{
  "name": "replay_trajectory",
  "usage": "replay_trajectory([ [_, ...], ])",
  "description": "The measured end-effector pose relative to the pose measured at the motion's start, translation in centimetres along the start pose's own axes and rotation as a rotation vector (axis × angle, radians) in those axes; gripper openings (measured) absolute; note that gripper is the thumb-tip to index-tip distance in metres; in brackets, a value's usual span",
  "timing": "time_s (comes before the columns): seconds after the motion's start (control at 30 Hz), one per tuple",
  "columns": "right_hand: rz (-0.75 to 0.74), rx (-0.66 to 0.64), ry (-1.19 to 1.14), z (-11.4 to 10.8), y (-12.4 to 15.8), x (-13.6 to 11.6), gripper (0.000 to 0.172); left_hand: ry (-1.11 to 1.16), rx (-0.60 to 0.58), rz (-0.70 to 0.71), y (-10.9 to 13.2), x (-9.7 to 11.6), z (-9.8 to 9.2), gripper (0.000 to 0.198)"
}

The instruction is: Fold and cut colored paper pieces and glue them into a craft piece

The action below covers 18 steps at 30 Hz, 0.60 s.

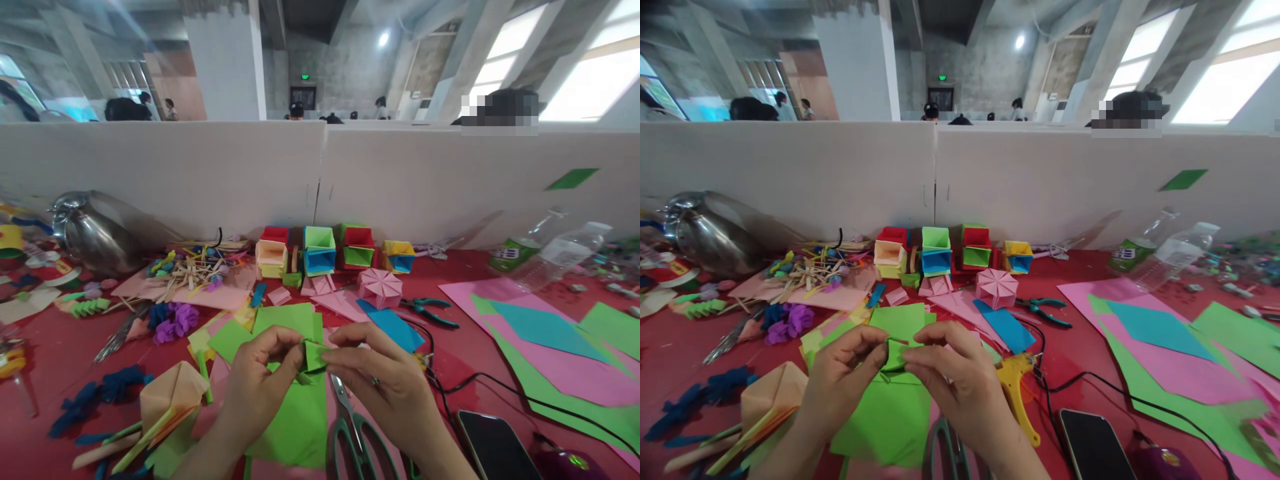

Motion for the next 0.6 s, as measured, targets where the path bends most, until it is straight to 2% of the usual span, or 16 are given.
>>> replay_trajectory([
  [0.23, 0.157, 0.008, -0.183, 0.0, -0.2, 1.1, 0.01, 0.016, -0.021, 0.033, 0.5, 0.1, 0.5, 0.011],
  [0.3, 0.179, 0.019, -0.196, 0.0, -0.2, 1.3, 0.01, -0.027, -0.037, 0.137, 0.6, 0.8, 0.6, 0.02],
  [0.43, 0.197, 0.029, -0.22, 0.0, -0.2, 1.5, 0.009, -0.09, -0.149, 0.429, 1.0, 3.1, 1.4, 0.031],
  [0.5, 0.204, 0.032, -0.228, 0.0, -0.2, 1.6, 0.009, -0.098, -0.15, 0.449, 1.0, 3.5, 1.3, 0.033],
  [0.6, 0.213, 0.029, -0.232, 0.0, -0.1, 1.8, 0.011, -0.122, -0.113, 0.397, 0.8, 3.3, 1.0, 0.028],
])
Point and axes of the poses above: each hand's wrist, its own y-axis away from the middle knuckle, its own z-axis out of the palm, x = y × z, the point moved 8 cm from there along -y, towards the middle knuckle, and after that the axes turned 3 degrees about y, right-handed, at the moved point
